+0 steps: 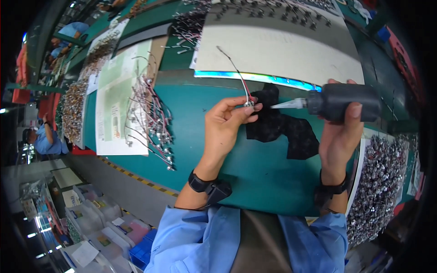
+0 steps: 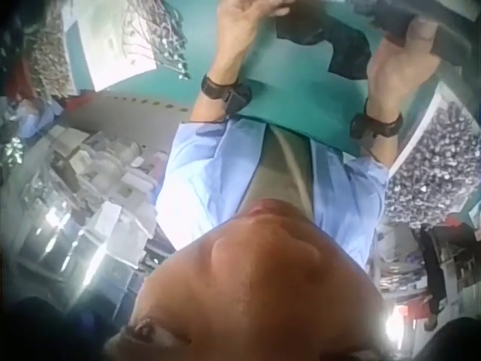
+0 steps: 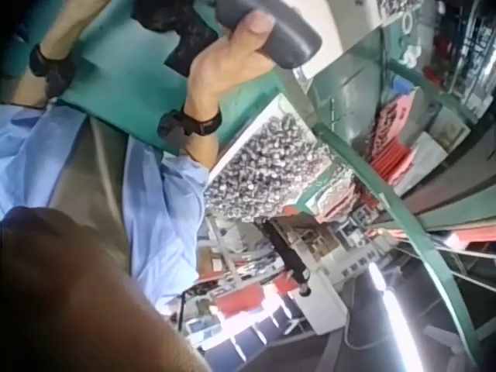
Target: Apply glue or sealant to small electronic components using a squeeze bottle on a production line.
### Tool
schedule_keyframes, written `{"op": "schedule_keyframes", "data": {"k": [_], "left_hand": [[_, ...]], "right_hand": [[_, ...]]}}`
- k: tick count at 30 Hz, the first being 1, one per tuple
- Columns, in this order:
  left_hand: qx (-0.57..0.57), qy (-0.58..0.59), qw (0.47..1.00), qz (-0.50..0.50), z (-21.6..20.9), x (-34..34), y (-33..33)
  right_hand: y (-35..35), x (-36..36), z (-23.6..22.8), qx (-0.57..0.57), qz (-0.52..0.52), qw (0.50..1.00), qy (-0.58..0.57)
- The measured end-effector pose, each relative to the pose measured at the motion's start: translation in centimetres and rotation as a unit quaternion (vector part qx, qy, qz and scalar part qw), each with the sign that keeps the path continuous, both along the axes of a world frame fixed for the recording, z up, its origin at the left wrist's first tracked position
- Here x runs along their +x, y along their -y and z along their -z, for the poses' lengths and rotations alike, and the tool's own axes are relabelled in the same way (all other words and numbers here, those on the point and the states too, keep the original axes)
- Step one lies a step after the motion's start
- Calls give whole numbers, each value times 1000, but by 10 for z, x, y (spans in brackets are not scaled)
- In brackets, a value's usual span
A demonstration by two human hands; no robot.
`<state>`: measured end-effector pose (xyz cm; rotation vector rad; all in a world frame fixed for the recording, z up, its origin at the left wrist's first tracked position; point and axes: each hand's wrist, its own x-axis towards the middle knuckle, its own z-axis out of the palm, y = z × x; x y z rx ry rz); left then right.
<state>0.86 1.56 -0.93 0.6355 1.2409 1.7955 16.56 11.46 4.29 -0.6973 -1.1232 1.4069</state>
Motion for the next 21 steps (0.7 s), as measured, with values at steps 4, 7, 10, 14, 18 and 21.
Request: {"op": "schedule_keyframes", "data": {"k": [4, 7, 10, 14, 18, 21], "left_hand": [[17, 3, 1000, 4, 4, 5, 2], [29, -5, 1000, -2, 4, 5, 3], [45, 2, 999, -2, 4, 5, 6], [56, -1, 998, 6, 4, 6, 6], [62, -18, 998, 5, 3, 6, 8], [62, -18, 998, 2, 2, 7, 7]], "right_hand": [[5, -6, 14, 70, -38, 997, 14], [8, -7, 16, 65, -38, 997, 16], [9, -7, 17, 107, -32, 993, 33], [10, -9, 19, 129, -22, 991, -1], [11, -6, 22, 141, -32, 989, 24], [12, -6, 22, 151, -35, 987, 51]]}}
